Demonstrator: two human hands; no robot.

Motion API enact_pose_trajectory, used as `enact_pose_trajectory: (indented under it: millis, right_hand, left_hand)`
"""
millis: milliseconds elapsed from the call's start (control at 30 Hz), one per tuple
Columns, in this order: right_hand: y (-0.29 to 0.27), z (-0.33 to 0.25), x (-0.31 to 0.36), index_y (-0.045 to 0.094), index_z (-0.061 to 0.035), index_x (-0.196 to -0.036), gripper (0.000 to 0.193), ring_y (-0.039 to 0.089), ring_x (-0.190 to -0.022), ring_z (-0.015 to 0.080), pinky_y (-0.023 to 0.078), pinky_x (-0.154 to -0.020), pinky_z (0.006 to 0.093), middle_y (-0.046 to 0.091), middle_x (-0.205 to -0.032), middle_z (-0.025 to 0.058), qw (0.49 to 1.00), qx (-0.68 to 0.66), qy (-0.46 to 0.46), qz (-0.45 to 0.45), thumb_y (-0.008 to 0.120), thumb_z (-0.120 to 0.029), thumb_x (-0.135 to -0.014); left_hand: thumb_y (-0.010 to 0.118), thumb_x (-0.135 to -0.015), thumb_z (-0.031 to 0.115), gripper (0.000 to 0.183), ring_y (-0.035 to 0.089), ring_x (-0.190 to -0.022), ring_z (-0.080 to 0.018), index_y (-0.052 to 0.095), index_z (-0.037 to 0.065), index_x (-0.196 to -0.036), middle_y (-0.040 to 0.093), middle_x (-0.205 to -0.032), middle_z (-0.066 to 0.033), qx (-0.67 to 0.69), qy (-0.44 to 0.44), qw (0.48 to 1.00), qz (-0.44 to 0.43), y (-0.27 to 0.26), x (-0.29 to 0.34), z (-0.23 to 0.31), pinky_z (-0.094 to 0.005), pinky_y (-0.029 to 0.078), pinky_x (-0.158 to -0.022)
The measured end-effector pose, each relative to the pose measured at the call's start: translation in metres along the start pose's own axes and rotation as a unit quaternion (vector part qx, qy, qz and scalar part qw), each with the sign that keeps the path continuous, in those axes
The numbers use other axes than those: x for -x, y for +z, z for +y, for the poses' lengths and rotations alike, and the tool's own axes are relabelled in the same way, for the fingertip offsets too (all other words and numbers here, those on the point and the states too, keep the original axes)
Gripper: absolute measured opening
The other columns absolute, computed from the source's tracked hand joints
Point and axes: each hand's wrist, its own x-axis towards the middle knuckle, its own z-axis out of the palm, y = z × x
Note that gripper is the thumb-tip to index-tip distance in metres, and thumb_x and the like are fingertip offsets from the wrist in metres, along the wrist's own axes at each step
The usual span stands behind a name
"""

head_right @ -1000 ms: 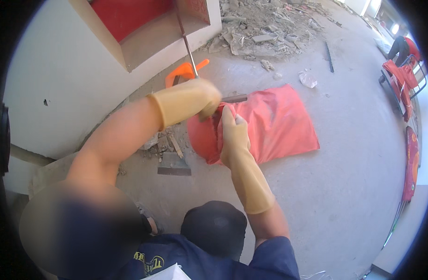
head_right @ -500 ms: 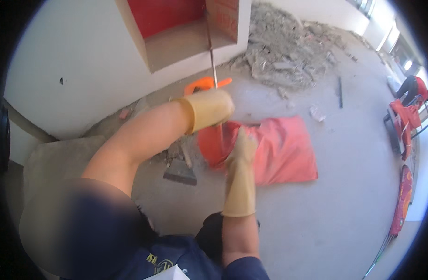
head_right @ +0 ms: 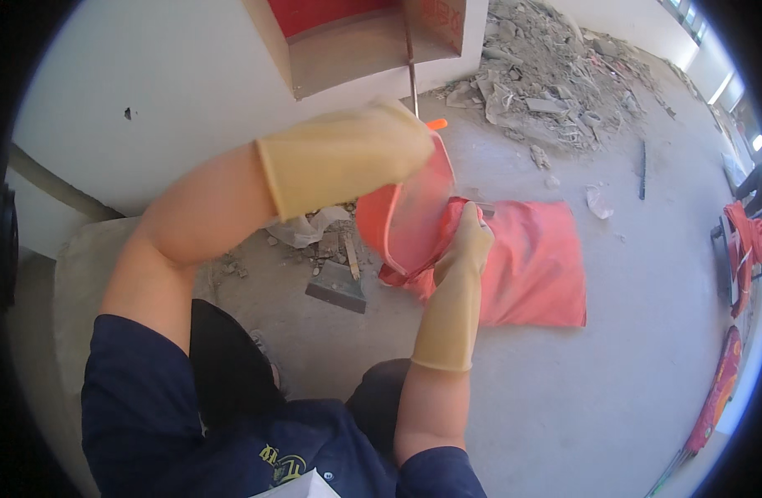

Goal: The person clears construction debris from a floor by using a dustpan and a handheld scraper to gather concrete fragments and wires into a red plastic bag.

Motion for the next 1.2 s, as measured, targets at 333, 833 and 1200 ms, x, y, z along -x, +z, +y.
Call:
enact_pose_trajectory:
  millis: [333, 833, 1200]
  right_hand:
    - [0.019, 0.011, -0.018, 0.063, -0.0047, -0.094, 0.027, 0.053, -0.074, 0.0107, 0.046, -0.065, 0.0306, 0.059, -0.087, -0.0002, 0.994, 0.084, -0.042, 0.049, 0.061, -0.032, -0.093]
    - [0.071, 0.039, -0.013, 0.057, 0.0052, -0.114, 0.039, 0.060, -0.098, 0.0261, 0.047, -0.087, 0.0366, 0.061, -0.107, 0.0150, 0.925, 0.175, -0.294, 0.166, 0.057, -0.028, -0.093]
    - [0.111, 0.064, 0.004, 0.041, 0.0127, -0.127, 0.060, 0.052, -0.116, 0.0400, 0.042, -0.098, 0.0444, 0.052, -0.122, 0.0254, 0.831, 0.284, -0.442, 0.181, 0.071, -0.017, -0.084]
  left_hand:
    - [0.069, -0.084, 0.026, 0.028, 0.068, -0.104, -0.0306, 0.073, 0.012, -0.108, 0.071, -0.113, -0.0133, 0.256, -0.366, 0.886, -0.127, 0.228, 0.009, -0.051, -0.0422, 0.055, -0.085]
    - [0.071, -0.081, 0.015, 0.034, 0.068, -0.063, -0.0235, 0.061, 0.001, -0.110, 0.070, -0.084, -0.0141, 0.711, -0.525, 0.469, 0.010, 0.348, 0.079, 0.113, -0.0374, 0.056, -0.062]
    - [0.074, -0.080, 0.028, 0.035, 0.061, -0.058, -0.0138, 0.066, 0.002, -0.102, 0.068, -0.077, -0.0055, 0.592, -0.535, 0.586, -0.138, 0.273, 0.243, -0.052, -0.0310, 0.051, -0.052]
